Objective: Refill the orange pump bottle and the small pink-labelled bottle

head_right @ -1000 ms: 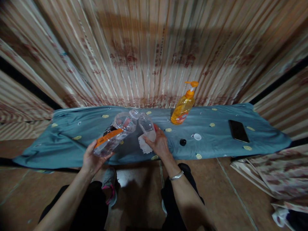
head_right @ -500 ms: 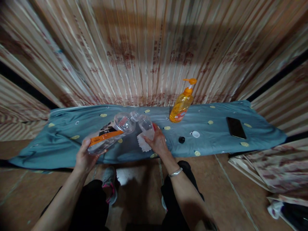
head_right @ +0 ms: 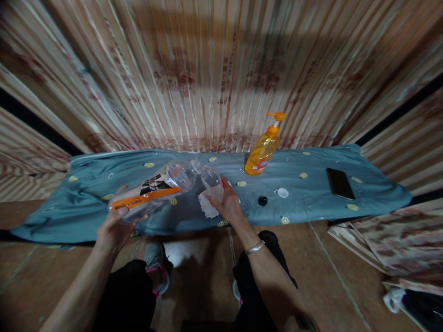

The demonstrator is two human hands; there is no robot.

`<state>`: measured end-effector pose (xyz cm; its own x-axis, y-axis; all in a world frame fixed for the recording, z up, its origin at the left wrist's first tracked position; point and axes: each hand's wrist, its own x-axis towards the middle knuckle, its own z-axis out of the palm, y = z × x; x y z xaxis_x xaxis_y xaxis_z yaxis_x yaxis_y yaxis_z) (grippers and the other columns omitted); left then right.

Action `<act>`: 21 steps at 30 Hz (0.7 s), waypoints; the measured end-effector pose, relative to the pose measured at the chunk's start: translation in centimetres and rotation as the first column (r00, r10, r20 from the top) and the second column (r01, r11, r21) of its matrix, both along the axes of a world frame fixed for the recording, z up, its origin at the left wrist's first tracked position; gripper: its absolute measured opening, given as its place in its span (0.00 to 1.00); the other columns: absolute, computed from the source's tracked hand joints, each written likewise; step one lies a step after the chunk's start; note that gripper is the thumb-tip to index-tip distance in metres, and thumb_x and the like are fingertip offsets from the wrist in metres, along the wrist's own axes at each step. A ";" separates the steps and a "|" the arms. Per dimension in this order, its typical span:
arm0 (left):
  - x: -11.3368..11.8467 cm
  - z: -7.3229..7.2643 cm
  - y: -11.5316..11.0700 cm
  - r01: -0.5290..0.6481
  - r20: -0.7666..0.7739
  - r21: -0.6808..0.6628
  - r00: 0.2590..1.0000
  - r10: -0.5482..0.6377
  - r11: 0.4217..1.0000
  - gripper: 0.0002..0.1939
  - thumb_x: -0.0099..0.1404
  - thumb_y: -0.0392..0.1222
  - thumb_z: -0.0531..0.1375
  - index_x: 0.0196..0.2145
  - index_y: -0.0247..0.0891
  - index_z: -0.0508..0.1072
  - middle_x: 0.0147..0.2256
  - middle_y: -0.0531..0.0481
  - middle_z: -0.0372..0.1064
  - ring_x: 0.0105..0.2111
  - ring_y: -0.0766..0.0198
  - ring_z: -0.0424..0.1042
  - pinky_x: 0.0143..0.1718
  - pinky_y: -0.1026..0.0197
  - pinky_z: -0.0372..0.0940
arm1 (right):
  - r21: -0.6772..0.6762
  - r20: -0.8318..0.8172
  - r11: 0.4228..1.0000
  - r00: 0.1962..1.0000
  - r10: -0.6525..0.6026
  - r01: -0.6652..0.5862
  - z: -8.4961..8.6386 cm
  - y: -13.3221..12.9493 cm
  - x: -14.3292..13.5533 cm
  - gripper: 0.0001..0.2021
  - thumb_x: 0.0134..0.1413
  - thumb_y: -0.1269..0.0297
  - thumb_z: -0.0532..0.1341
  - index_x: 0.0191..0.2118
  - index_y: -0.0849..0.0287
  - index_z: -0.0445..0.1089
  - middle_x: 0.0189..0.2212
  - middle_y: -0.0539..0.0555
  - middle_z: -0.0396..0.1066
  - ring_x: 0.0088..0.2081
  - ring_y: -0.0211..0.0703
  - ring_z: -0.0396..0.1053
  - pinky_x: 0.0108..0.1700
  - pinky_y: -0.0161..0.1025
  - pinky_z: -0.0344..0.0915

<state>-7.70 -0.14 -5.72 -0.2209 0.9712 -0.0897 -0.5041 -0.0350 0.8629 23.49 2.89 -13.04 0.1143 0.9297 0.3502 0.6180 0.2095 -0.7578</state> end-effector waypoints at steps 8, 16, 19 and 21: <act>-1.2 -0.8 0.0 0.027 -0.108 0.046 0.994 -0.022 0.999 0.42 0.47 0.39 0.74 0.60 0.50 0.72 0.53 0.48 0.77 0.42 0.52 0.78 0.33 0.57 0.76 | 0.011 0.027 1.000 1.000 0.008 -0.008 0.4 -0.3 0.1 0.38 0.54 0.51 0.70 0.67 0.60 0.61 0.59 0.66 0.75 0.59 0.62 0.75 0.60 0.59 0.73; -1.3 -0.3 -0.2 0.076 -0.197 0.038 0.978 -0.067 0.996 0.40 0.50 0.40 0.73 0.61 0.48 0.72 0.52 0.49 0.76 0.46 0.50 0.75 0.36 0.58 0.76 | 0.000 0.049 1.000 0.999 0.004 -0.004 0.2 -0.3 0.3 0.39 0.51 0.58 0.71 0.67 0.59 0.61 0.58 0.65 0.76 0.57 0.62 0.77 0.58 0.57 0.75; -1.2 -0.4 0.1 0.047 -0.202 0.056 0.979 -0.034 0.997 0.42 0.47 0.42 0.74 0.60 0.48 0.72 0.49 0.48 0.77 0.43 0.52 0.76 0.38 0.56 0.78 | -0.008 0.044 1.000 0.999 0.012 -0.012 0.1 -0.3 0.4 0.39 0.52 0.60 0.70 0.68 0.59 0.59 0.57 0.64 0.76 0.56 0.61 0.77 0.57 0.56 0.75; -1.1 -0.5 0.2 0.058 -0.216 0.050 0.975 -0.046 0.997 0.42 0.45 0.43 0.75 0.59 0.47 0.72 0.49 0.46 0.77 0.41 0.53 0.77 0.37 0.55 0.78 | -0.017 0.039 1.000 0.999 0.019 -0.018 0.1 -0.4 0.5 0.40 0.52 0.60 0.70 0.69 0.59 0.58 0.57 0.64 0.76 0.55 0.61 0.78 0.56 0.56 0.76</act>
